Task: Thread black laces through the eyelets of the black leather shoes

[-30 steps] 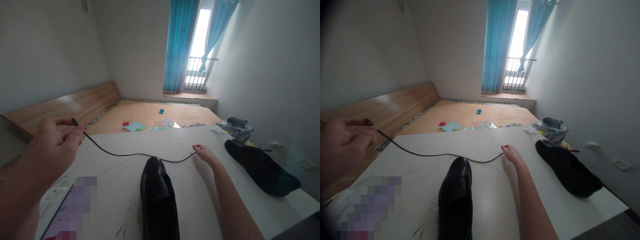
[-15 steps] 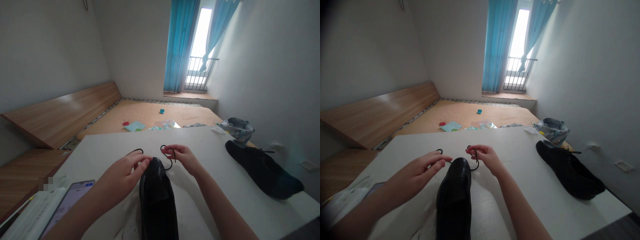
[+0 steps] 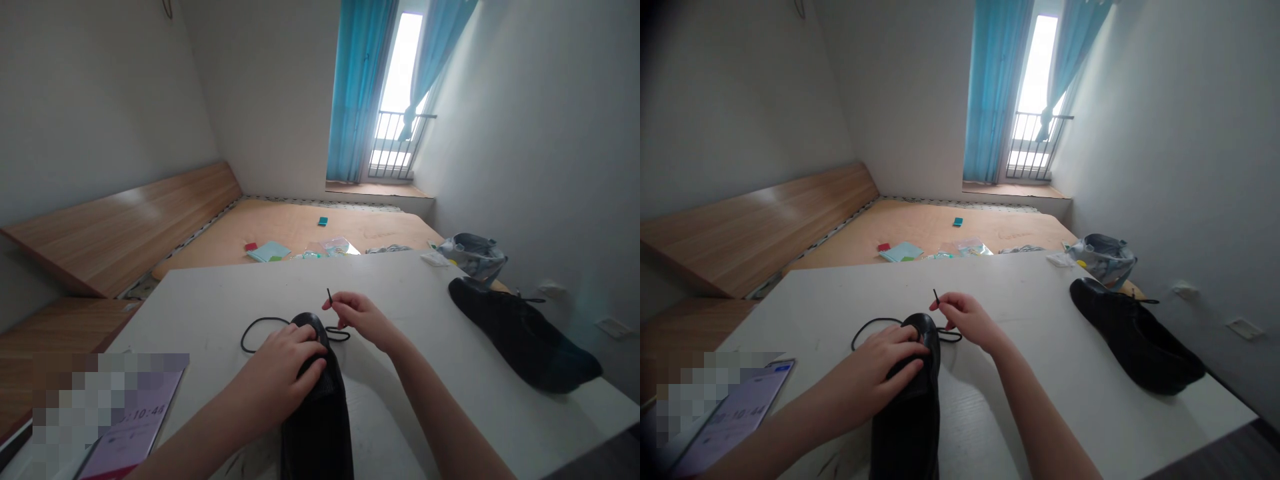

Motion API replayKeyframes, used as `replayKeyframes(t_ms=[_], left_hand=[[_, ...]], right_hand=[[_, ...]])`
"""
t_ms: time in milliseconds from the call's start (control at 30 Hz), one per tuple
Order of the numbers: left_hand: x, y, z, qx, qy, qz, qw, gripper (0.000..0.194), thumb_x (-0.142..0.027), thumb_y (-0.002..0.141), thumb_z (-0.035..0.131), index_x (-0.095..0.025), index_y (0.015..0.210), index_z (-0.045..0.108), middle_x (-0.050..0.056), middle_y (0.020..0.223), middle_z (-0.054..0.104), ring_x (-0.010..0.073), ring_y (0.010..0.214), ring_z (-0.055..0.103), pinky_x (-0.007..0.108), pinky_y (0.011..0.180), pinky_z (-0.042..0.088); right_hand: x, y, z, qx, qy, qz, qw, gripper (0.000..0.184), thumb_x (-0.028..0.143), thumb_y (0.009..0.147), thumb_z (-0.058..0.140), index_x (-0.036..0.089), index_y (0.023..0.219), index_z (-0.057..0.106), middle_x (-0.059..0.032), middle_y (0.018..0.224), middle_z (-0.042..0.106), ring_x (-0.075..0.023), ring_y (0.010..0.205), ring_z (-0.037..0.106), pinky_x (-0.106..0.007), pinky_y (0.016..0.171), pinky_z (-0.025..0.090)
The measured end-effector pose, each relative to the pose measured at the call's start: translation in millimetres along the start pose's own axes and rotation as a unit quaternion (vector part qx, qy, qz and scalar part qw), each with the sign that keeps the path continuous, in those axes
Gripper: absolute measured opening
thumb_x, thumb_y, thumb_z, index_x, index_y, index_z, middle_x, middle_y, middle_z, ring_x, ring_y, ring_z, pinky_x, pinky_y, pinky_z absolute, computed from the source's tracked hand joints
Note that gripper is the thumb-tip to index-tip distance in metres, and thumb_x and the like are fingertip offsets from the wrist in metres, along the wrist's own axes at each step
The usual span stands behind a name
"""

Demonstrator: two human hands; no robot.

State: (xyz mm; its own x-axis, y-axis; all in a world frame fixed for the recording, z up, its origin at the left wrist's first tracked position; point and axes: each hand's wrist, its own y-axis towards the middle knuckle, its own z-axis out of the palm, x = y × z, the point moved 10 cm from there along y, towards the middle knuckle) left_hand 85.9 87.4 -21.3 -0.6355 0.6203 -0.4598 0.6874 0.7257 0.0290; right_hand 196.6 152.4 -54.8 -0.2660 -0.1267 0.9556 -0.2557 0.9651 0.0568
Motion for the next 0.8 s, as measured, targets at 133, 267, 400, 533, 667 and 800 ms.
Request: replayKeyframes(t_ms=[133,267,400,533,667,800], left_hand=[[0.5,4.6,1.9,-0.019,0.012,-0.035,0.999,0.026,-0.025,0.095,0.045,-0.023,0.093,0.071,0.004,0.098,0.065,0.0235,0.098,0.057,0.038,0.086,0.041],[0.0,7.0,5.3,-0.03,0.034,-0.073,0.996,0.017,-0.021,0.087,0.051,-0.02,0.089,0.068,0.006,0.097,0.063,0.0269,0.098,0.055,0.043,0.087,0.04],[0.1,10.2,11.1,-0.03,0.039,-0.078,0.996,0.017,-0.016,0.077,0.054,-0.02,0.09,0.064,0.007,0.1,0.062,0.0268,0.101,0.053,0.041,0.089,0.041],[3.4,11.4,13.0,-0.041,0.028,-0.081,0.995,0.012,-0.021,0.078,0.057,-0.021,0.088,0.063,0.005,0.098,0.062,0.0263,0.101,0.052,0.039,0.088,0.042],[3.3,10.5,13.2,-0.047,0.027,-0.084,0.995,0.011,-0.022,0.082,0.056,-0.02,0.089,0.064,0.006,0.098,0.062,0.0273,0.101,0.052,0.041,0.088,0.043],[1.1,9.8,12.5,-0.047,0.029,-0.085,0.995,0.012,-0.022,0.083,0.056,-0.019,0.09,0.065,0.007,0.1,0.062,0.028,0.101,0.052,0.042,0.087,0.044]], right_hand=[[-7.8,-8.2,4.1,0.095,-0.026,0.046,0.994,0.037,0.049,0.086,0.056,0.016,0.084,0.072,0.0046,0.056,0.044,-0.008,0.05,0.038,-0.019,0.045,0.039],[-24.4,-18.7,3.6,0.177,-0.053,0.099,0.978,0.026,0.039,0.083,0.061,0.016,0.085,0.073,0.0044,0.057,0.049,-0.0071,0.05,0.038,-0.018,0.045,0.042],[-43.8,-33.9,18.8,0.286,-0.056,0.151,0.945,0.014,0.026,0.078,0.063,0.016,0.078,0.072,0.0044,0.056,0.053,-0.0071,0.049,0.047,-0.018,0.046,0.042],[-48.9,-39.7,32.2,0.334,-0.04,0.158,0.928,0.012,0.022,0.077,0.062,0.015,0.079,0.071,0.0044,0.057,0.057,-0.0071,0.049,0.051,-0.018,0.047,0.038],[-46.5,-35.8,32.4,0.322,-0.02,0.149,0.935,0.015,0.027,0.08,0.062,0.015,0.078,0.07,0.0039,0.058,0.058,-0.0082,0.053,0.052,-0.02,0.051,0.039],[-43.5,-34.0,29.7,0.312,-0.005,0.146,0.939,0.017,0.029,0.08,0.063,0.014,0.077,0.069,0.003,0.06,0.059,-0.009,0.054,0.053,-0.021,0.055,0.041]])
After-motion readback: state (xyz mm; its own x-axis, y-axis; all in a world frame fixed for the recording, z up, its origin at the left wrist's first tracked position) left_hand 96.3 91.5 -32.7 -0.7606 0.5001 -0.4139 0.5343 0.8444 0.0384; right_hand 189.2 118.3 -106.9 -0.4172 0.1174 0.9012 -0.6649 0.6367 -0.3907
